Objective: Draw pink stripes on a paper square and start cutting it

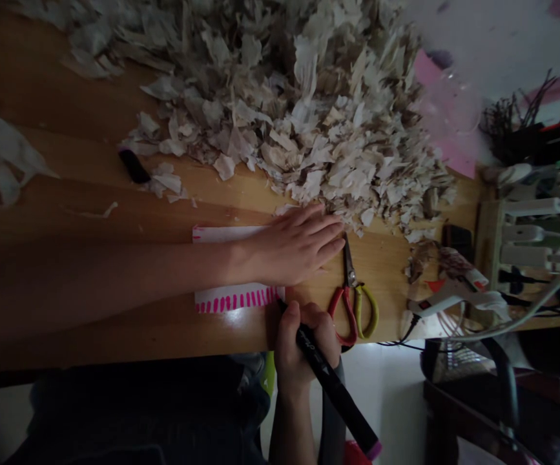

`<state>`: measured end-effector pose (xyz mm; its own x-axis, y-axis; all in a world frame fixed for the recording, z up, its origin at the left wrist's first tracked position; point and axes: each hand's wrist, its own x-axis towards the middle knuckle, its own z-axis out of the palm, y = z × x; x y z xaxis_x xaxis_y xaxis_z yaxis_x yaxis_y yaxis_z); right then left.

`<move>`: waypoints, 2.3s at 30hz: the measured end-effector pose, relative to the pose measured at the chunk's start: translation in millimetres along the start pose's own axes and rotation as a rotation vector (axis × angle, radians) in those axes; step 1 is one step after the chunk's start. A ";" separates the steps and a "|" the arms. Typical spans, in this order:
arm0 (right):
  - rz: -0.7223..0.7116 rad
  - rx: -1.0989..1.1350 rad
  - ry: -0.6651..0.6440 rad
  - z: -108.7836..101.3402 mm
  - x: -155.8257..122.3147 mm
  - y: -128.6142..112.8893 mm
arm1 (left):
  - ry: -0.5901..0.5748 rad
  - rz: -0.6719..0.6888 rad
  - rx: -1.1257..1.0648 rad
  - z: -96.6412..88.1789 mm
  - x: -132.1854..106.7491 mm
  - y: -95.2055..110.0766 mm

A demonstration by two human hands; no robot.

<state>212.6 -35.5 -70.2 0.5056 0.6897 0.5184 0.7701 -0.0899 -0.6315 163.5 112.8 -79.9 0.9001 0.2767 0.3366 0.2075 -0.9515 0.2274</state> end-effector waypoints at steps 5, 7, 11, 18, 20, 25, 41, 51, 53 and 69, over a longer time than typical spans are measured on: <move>0.030 -0.020 -0.013 -2.6 -4.8 3.3 | 0.040 -0.002 0.018 1.6 -0.1 0.7; 0.037 -0.015 -0.017 -3.4 -6.6 5.6 | 0.042 0.000 0.020 1.8 -0.6 0.7; 0.041 0.006 -0.026 -3.9 -8.5 9.0 | 0.044 0.000 0.026 3.1 -1.5 0.7; 0.062 0.043 0.042 0.9 -0.9 1.8 | 0.029 0.004 0.029 3.5 -1.2 -1.2; 0.068 0.046 0.048 3.5 2.9 -0.8 | 0.024 0.011 0.032 4.1 -0.5 -1.5; 0.046 0.035 0.050 7.3 6.7 -0.6 | 0.030 -0.011 0.061 7.6 1.0 0.4; 0.060 0.031 -0.007 1.6 -1.0 1.9 | -0.014 -0.009 0.031 0.9 0.1 1.2; 0.028 0.036 0.021 0.1 -3.4 7.8 | 0.028 0.020 0.067 3.6 0.4 -1.4; 0.046 0.031 0.017 -0.5 -4.3 7.0 | 0.029 0.025 0.073 4.1 1.0 -1.6; 0.044 -0.042 0.035 3.3 1.7 6.7 | -0.039 0.005 0.004 3.5 2.1 0.0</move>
<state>217.4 -32.6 -75.5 0.5521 0.6592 0.5105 0.7621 -0.1507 -0.6297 166.8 112.9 -82.4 0.9153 0.2668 0.3018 0.2047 -0.9533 0.2221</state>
